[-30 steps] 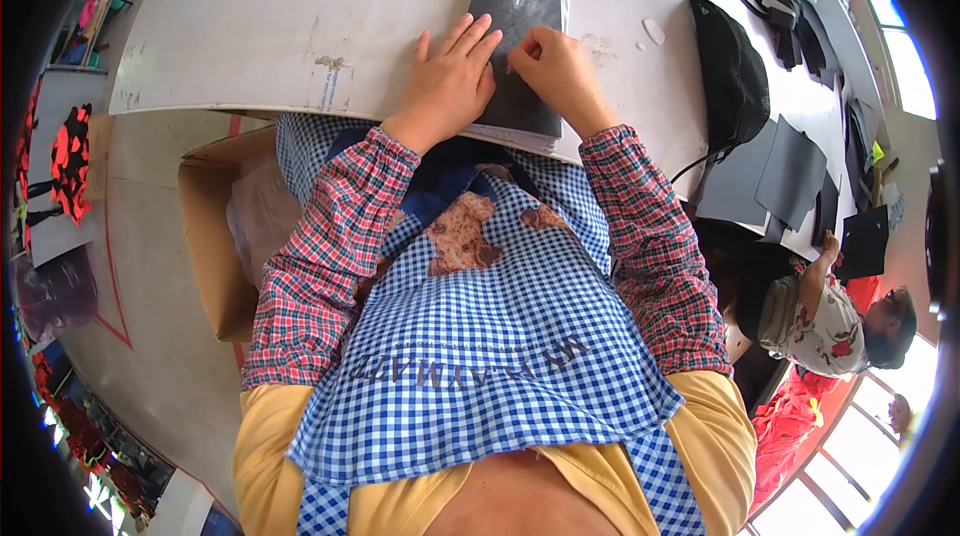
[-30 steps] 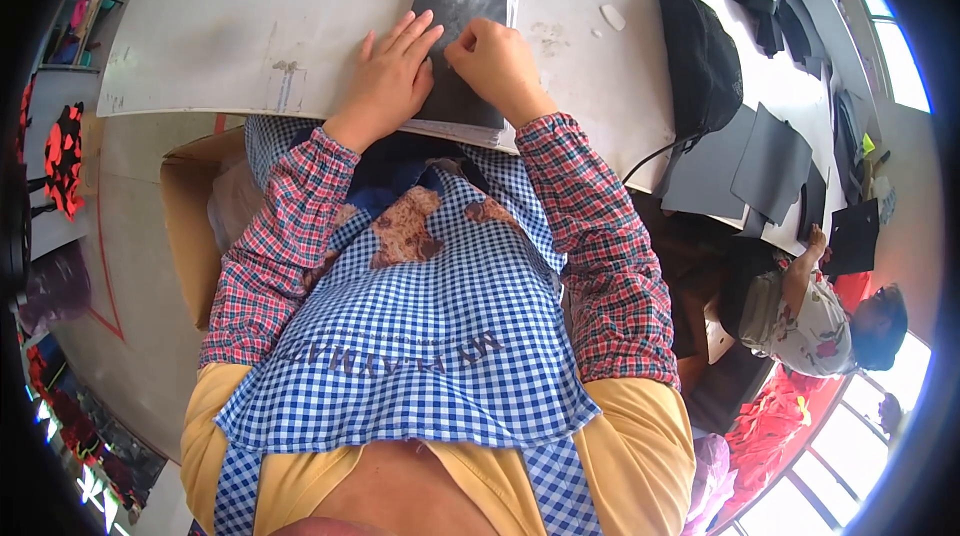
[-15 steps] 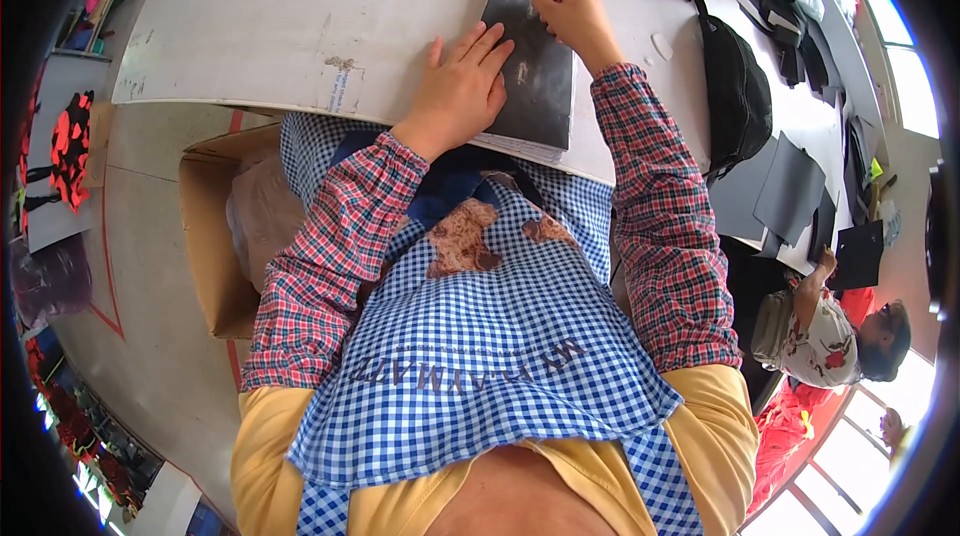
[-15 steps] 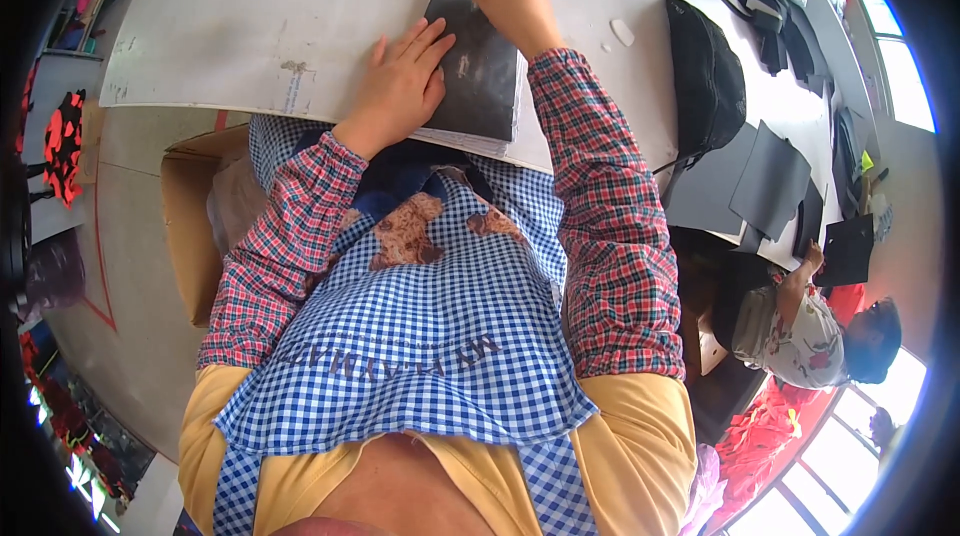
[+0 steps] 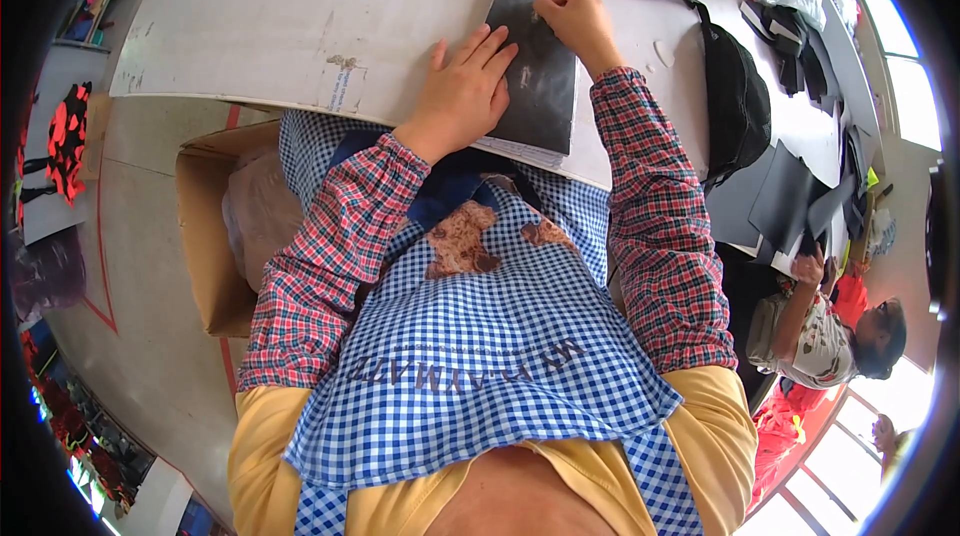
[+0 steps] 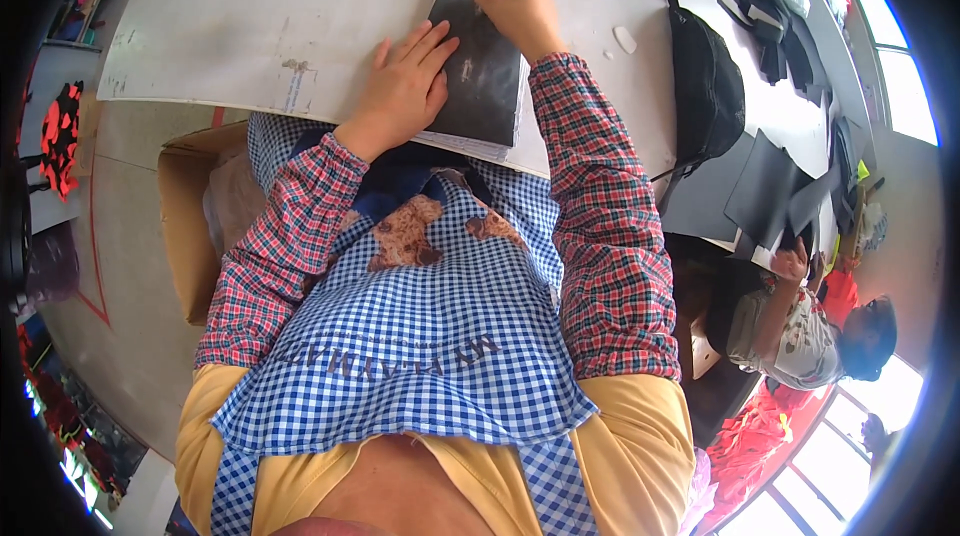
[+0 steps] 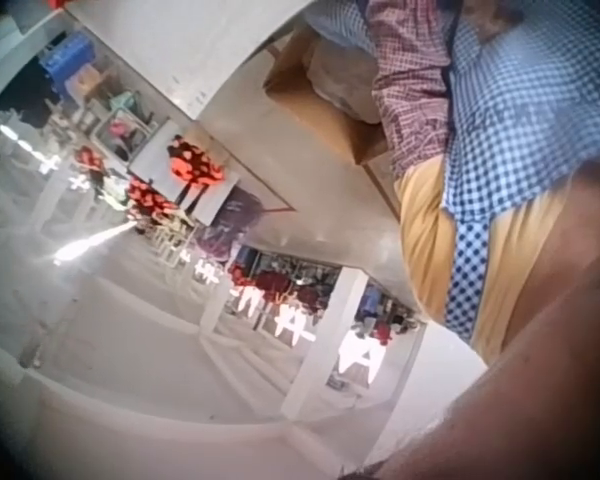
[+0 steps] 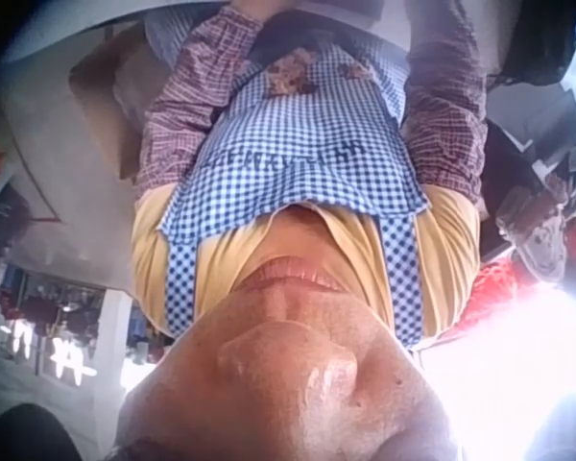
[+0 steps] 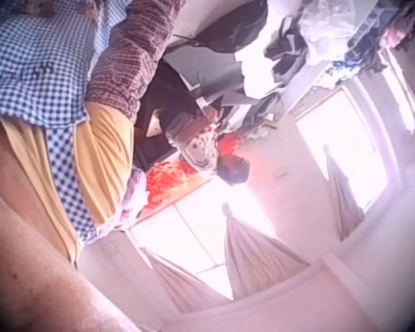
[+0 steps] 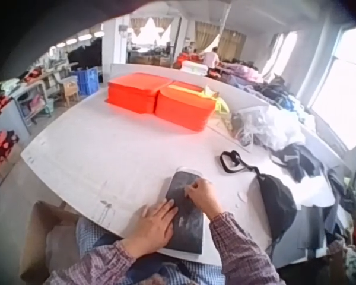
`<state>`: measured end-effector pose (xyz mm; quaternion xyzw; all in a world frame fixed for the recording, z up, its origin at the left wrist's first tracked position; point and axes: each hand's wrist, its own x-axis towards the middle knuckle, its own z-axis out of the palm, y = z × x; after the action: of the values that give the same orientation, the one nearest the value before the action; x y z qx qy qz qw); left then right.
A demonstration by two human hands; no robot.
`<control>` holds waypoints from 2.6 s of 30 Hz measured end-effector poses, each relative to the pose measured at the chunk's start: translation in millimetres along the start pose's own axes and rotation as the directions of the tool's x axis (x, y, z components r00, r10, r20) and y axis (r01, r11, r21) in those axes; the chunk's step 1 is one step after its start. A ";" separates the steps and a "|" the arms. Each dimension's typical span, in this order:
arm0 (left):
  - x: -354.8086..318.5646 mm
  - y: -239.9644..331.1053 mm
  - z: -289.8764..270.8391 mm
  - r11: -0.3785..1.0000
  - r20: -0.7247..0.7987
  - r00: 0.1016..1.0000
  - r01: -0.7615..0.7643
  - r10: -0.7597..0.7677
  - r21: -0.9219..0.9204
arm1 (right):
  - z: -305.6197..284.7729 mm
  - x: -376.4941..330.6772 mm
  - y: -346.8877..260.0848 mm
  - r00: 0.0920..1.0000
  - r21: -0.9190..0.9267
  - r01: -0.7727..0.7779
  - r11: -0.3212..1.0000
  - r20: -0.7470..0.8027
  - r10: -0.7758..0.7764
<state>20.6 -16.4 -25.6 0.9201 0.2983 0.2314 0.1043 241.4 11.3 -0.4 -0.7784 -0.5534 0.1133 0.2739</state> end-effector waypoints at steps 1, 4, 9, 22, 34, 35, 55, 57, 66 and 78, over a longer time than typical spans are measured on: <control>0.6 0.7 -0.1 1.000 0.000 1.000 -0.001 0.001 0.000 | -0.2 2.3 4.1 1.000 0.000 -0.001 1.000 -0.001 0.001; 0.6 0.3 0.7 1.000 -0.009 1.000 -0.007 0.006 -0.019 | -10.2 5.2 0.7 0.993 0.013 -0.017 1.000 0.115 0.016; -1.3 1.7 0.8 1.000 0.001 1.000 0.013 -0.013 -0.009 | -22.5 -22.0 -6.7 0.938 0.262 -0.228 0.938 0.317 0.139; -0.4 -1.9 5.7 1.000 -0.029 1.000 -0.004 0.004 -0.020 | -20.6 -81.0 -27.8 0.973 0.087 -0.060 0.994 0.226 0.039; -3.3 -2.9 4.8 0.999 -0.039 0.999 -0.011 0.010 -0.032 | -28.0 -88.3 -24.8 0.945 0.195 -0.021 0.981 0.324 -0.044; -3.5 -2.6 4.8 0.999 -0.040 0.999 -0.009 0.007 -0.036 | -29.4 -93.0 -24.8 0.986 0.221 -0.105 0.969 0.148 0.073; -5.5 -9.7 6.3 0.996 -0.023 0.999 -0.044 0.042 -0.082 | -18.4 -116.8 -23.8 0.952 0.542 -0.065 0.838 -0.218 0.216; -5.7 -10.6 5.4 0.996 -0.026 0.998 -0.064 0.063 -0.063 | -17.2 -114.9 -18.8 0.951 0.592 -0.089 0.801 -0.188 0.244; -7.2 -17.5 8.1 0.988 -0.019 0.997 -0.080 0.078 -0.133 | -4.9 -113.6 -16.1 0.975 0.543 -0.140 0.828 -0.072 0.212; -6.0 2.5 -30.2 0.864 -0.079 0.986 0.090 -0.147 -0.495 | -28.2 -116.8 38.7 0.920 0.935 -0.070 0.347 -0.074 0.385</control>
<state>2.9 -20.3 -0.6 0.8289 0.2915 0.3447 0.3304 243.6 -114.3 -13.3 -0.5714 -0.2358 0.3259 0.7153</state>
